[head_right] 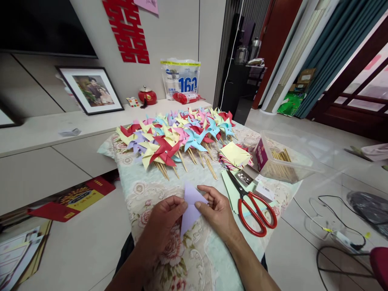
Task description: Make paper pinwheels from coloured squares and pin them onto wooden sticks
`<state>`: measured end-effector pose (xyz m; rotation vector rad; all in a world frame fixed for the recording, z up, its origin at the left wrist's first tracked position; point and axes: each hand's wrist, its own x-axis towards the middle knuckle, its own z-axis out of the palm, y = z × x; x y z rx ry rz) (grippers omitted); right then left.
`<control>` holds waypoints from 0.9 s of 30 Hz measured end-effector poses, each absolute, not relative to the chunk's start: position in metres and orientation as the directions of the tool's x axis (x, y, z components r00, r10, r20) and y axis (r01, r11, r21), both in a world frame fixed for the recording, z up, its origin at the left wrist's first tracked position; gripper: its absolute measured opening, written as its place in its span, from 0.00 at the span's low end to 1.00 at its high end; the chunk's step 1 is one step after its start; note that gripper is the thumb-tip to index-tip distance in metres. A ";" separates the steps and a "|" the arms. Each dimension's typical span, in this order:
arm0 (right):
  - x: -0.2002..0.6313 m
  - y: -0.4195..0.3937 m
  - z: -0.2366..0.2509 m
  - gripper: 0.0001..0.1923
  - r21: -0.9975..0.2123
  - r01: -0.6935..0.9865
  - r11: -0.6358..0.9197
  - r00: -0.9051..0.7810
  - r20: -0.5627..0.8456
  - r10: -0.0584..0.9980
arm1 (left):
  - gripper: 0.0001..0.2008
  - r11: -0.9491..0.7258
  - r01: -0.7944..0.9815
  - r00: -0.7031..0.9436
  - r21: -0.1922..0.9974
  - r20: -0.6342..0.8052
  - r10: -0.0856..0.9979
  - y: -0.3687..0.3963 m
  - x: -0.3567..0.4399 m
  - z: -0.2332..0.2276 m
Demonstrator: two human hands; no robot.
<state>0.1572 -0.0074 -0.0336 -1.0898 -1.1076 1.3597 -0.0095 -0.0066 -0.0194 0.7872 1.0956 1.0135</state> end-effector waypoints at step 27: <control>0.158 -0.010 -0.026 0.23 -0.968 -0.209 -0.138 -0.132 -0.112 0.985 | 0.11 -0.609 0.227 0.240 0.760 0.562 0.791 -0.008 -0.033 -0.028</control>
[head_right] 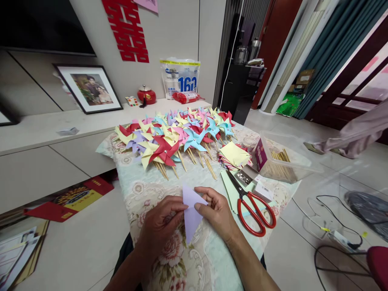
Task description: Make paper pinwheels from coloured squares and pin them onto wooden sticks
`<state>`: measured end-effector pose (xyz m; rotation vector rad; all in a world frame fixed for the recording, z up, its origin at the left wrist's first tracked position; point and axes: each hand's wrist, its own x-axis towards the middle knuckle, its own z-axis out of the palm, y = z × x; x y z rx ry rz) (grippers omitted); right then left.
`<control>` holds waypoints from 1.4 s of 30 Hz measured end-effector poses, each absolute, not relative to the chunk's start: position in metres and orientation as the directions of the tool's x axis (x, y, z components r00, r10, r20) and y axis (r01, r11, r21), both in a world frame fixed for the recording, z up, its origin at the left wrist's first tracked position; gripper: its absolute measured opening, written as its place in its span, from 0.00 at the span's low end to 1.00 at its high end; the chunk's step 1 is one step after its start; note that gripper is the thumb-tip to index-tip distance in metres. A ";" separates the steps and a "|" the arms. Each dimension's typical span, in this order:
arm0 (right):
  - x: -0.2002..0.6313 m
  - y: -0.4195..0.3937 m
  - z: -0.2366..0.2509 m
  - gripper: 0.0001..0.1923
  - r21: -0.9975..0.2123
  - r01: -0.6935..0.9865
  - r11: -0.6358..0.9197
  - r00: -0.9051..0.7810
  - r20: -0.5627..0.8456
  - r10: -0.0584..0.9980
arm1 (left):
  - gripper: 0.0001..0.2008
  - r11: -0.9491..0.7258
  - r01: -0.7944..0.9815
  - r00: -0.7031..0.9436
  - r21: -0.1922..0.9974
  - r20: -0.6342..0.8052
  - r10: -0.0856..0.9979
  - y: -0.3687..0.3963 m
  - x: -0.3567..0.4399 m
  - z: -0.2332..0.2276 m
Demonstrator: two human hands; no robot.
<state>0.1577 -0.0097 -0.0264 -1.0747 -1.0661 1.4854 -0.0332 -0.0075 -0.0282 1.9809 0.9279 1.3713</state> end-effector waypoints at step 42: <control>0.156 -0.009 -0.027 0.22 -0.997 -0.067 -0.036 -0.027 -0.034 0.999 | 0.08 0.048 0.143 -0.083 0.989 -0.036 0.996 -0.020 -0.008 -0.041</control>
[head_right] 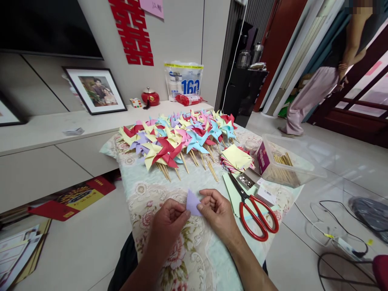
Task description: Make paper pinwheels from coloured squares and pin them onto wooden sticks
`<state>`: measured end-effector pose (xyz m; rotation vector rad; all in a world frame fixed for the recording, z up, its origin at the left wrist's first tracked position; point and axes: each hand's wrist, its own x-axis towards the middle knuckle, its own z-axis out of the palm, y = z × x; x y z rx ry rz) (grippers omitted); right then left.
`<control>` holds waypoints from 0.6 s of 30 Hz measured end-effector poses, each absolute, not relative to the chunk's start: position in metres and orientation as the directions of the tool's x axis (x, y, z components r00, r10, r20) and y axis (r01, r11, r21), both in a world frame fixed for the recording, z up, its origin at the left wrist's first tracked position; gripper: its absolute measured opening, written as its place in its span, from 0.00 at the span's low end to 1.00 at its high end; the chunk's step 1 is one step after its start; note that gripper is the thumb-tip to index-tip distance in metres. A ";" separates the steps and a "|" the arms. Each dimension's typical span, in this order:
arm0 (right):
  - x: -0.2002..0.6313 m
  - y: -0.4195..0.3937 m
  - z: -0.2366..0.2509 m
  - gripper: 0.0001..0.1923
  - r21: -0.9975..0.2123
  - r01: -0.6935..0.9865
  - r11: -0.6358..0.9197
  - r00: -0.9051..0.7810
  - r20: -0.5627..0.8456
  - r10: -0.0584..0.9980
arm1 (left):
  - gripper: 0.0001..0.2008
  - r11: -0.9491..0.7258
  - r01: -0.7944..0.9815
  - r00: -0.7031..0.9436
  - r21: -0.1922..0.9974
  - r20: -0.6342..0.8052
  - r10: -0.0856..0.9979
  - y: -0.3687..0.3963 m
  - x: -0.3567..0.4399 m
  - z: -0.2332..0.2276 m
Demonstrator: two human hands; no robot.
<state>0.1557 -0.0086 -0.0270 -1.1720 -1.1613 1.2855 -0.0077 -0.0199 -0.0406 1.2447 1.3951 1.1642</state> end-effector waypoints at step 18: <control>0.150 -0.009 -0.039 0.15 -0.672 0.681 0.290 -0.131 0.278 0.952 | 0.22 -0.712 0.671 0.510 0.206 0.569 0.645 -0.029 -0.043 -0.053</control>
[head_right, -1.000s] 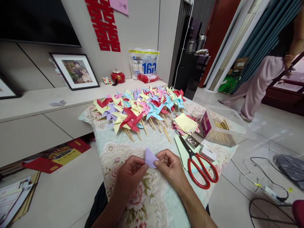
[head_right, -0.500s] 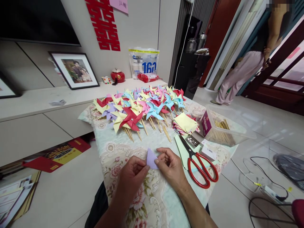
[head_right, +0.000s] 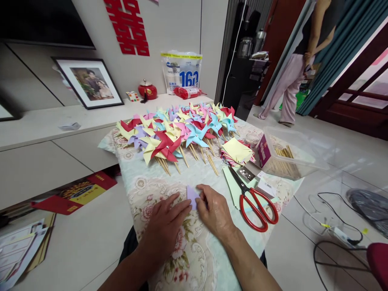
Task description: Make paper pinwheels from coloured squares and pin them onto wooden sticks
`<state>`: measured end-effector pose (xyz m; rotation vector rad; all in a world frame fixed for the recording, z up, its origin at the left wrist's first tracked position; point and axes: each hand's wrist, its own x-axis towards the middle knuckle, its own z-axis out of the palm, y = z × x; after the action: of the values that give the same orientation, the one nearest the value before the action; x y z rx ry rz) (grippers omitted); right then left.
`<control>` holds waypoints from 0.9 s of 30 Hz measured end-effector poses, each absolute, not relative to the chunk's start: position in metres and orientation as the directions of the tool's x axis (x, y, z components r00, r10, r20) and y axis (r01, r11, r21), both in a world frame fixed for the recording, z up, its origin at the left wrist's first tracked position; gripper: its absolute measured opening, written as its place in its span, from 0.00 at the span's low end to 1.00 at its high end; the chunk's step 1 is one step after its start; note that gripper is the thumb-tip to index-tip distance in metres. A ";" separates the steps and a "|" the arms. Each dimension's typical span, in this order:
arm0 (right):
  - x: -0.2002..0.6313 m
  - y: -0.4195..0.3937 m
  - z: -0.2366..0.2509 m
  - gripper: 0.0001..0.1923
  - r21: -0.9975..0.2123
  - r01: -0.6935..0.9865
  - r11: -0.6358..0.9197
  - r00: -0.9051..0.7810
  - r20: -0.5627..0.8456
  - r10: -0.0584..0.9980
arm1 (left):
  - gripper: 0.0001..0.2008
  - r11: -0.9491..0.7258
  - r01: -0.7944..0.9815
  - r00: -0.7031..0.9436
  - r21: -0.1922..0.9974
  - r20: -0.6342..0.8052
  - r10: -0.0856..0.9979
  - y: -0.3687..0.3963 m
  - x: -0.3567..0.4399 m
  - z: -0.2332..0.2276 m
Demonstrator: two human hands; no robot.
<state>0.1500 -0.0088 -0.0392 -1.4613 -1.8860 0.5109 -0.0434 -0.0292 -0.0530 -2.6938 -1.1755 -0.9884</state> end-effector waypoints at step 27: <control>0.161 -0.063 -0.034 0.23 -0.060 0.820 0.569 -0.533 0.284 0.797 | 0.16 -0.720 0.693 0.609 0.035 0.505 0.612 -0.035 -0.043 -0.046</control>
<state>0.1610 -0.0626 -0.0339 -1.3344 -2.5246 -0.1160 -0.0431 -0.0354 -0.0463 -2.6683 -1.0911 -0.7432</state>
